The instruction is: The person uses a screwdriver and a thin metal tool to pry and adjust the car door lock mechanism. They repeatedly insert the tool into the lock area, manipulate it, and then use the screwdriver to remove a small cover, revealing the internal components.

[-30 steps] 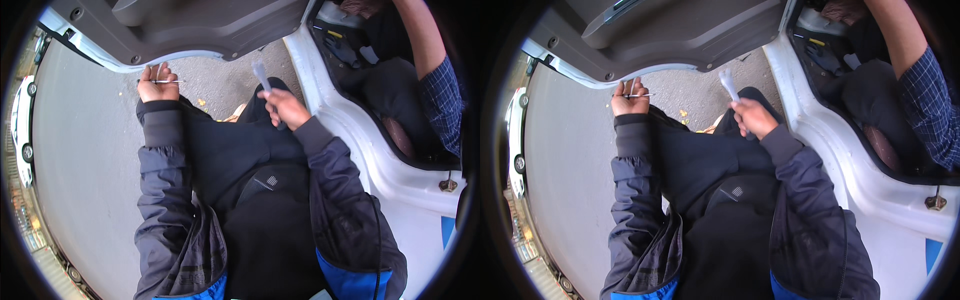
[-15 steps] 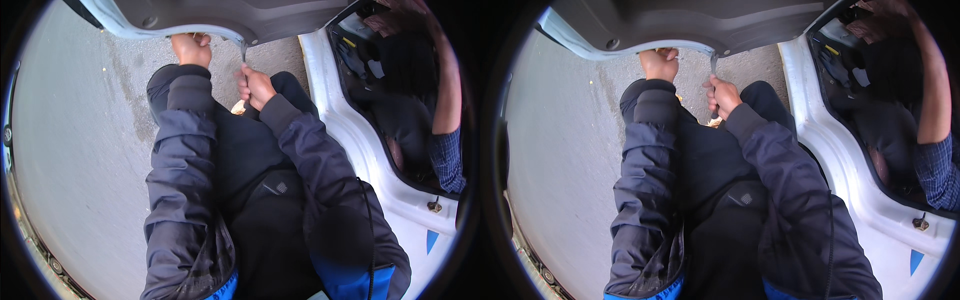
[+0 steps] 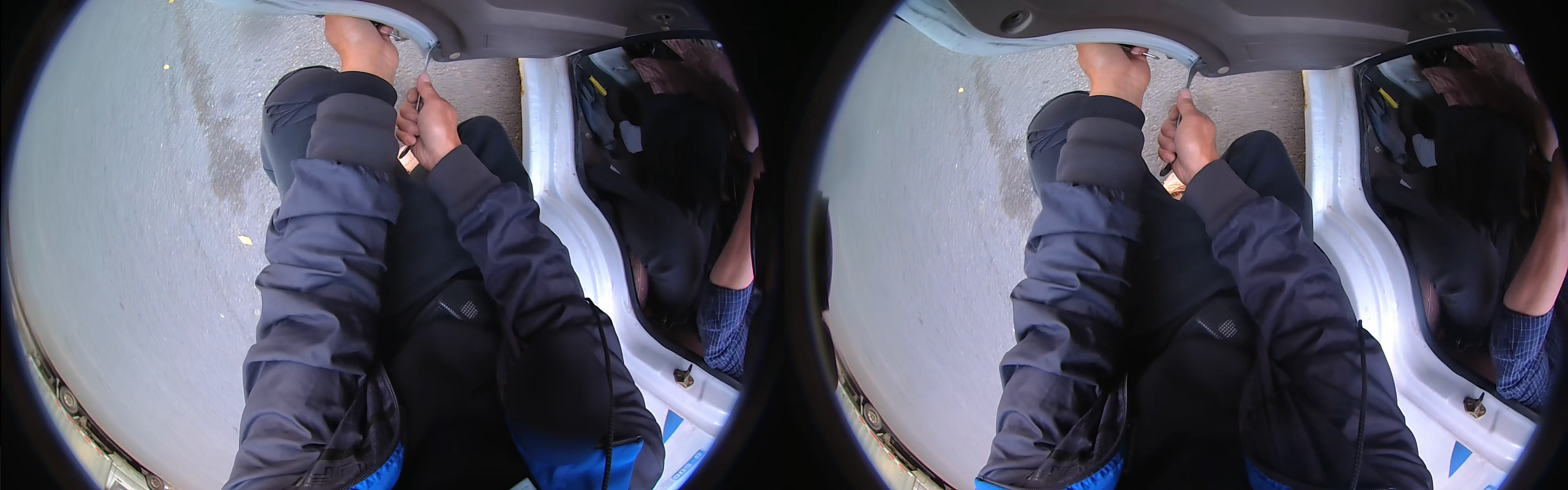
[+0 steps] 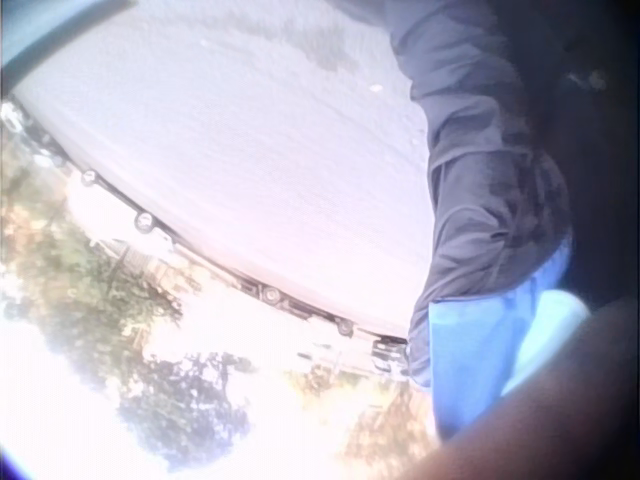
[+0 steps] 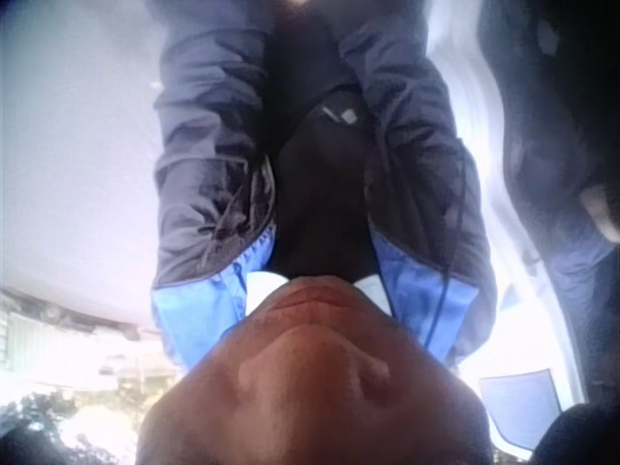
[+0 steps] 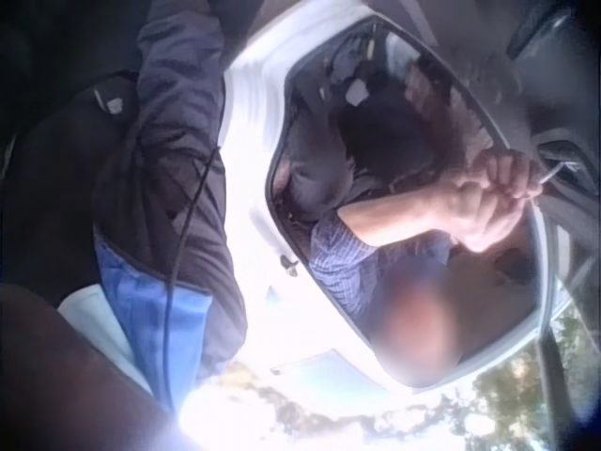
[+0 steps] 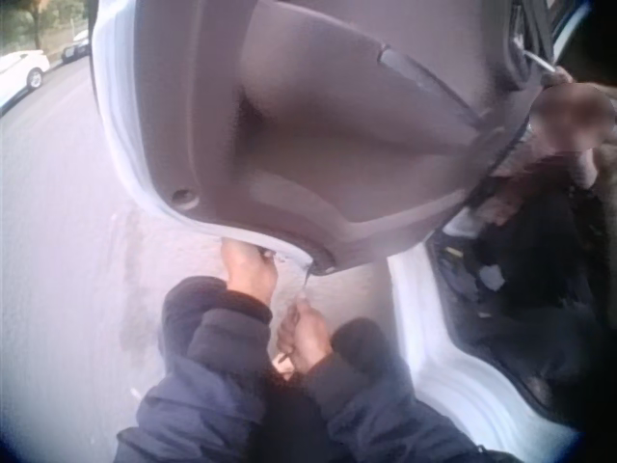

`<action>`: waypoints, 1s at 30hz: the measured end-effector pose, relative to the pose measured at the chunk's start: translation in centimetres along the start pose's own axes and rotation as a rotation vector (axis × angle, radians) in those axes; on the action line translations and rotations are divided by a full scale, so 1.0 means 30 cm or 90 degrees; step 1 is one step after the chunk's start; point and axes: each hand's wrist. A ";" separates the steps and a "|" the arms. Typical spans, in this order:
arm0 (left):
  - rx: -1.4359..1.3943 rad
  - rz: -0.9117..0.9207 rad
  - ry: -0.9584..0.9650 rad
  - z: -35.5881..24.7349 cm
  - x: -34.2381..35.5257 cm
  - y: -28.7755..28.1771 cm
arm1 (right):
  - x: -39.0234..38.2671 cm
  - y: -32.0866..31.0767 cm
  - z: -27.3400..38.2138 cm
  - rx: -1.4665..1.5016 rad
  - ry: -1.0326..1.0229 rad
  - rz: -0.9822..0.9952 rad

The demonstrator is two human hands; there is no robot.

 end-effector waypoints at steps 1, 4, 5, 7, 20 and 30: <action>0.002 0.003 -0.001 0.001 0.001 -0.004 | 0.011 0.008 -0.007 0.001 -0.004 -0.012; 0.003 -0.009 -0.005 0.008 -0.001 -0.012 | 0.050 0.042 -0.040 0.003 -0.040 -0.032; 0.004 -0.015 -0.006 0.007 -0.003 -0.014 | 0.065 0.054 -0.051 0.003 -0.049 -0.063; 0.009 0.001 -0.014 -0.001 -0.007 -0.022 | 0.105 0.097 -0.077 0.025 -0.098 -0.092; 0.096 0.040 -0.079 -0.073 -0.051 -0.048 | 0.160 0.186 -0.115 0.091 -0.188 -0.148; 0.138 0.095 -0.103 -0.118 -0.056 -0.057 | 0.187 0.258 -0.105 0.270 -0.150 -0.177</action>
Point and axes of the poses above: each hand's wrist, its own x-axis towards the middle knuckle, its own y-axis out of the palm, z = x × y, and after that the axes turned 2 degrees about -z, right-handed
